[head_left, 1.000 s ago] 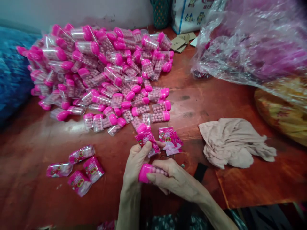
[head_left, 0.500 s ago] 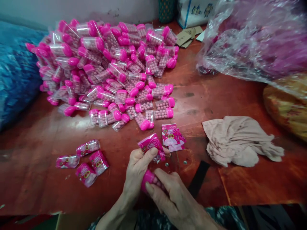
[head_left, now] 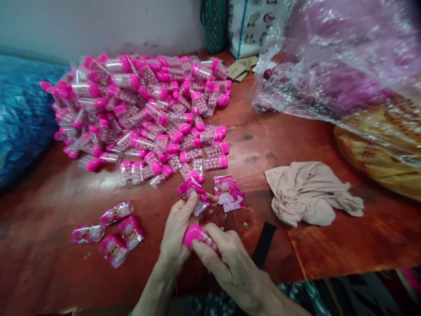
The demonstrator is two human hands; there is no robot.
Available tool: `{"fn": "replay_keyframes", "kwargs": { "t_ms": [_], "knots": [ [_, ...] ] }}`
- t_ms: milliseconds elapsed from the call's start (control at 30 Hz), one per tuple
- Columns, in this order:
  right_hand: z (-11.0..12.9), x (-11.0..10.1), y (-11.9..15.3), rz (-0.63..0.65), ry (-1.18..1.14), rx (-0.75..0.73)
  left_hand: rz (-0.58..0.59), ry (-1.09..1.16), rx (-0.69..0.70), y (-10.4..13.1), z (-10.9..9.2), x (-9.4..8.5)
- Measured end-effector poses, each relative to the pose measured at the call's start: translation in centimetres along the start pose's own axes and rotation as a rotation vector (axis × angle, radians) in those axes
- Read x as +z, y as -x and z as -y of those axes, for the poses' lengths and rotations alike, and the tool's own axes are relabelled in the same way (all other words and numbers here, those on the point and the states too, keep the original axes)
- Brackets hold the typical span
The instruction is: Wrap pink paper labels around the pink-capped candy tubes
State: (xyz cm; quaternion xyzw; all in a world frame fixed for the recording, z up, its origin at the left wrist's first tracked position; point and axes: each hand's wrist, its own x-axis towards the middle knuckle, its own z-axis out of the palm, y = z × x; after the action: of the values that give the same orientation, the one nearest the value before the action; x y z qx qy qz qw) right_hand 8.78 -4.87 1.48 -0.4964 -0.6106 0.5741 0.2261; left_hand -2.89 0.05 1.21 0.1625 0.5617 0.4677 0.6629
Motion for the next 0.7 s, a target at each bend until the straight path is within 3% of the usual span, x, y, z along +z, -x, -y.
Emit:
{"fn": "replay_keyframes", "kwargs": {
  "t_ms": [167, 333, 567, 700],
  "knots": [
    [-0.2, 0.2, -0.4, -0.223, -0.071, -0.031, 0.034, 0.121, -0.085, 0.3, 0.3, 0.4],
    [-1.1, 0.1, -0.6, -0.263, 0.048, 0.019, 0.031, 0.221, -0.065, 0.4, 0.7, 1.0],
    [-3.2, 0.0, -0.3, -0.282, 0.7, 0.012, -0.03, 0.157, 0.169, -0.1, 1.0, 0.7],
    [-2.4, -1.1, -0.4, -0.428, 0.893, 0.036, -0.072, 0.167, 0.178, 0.0, 1.2, 0.4]
  ]
}}
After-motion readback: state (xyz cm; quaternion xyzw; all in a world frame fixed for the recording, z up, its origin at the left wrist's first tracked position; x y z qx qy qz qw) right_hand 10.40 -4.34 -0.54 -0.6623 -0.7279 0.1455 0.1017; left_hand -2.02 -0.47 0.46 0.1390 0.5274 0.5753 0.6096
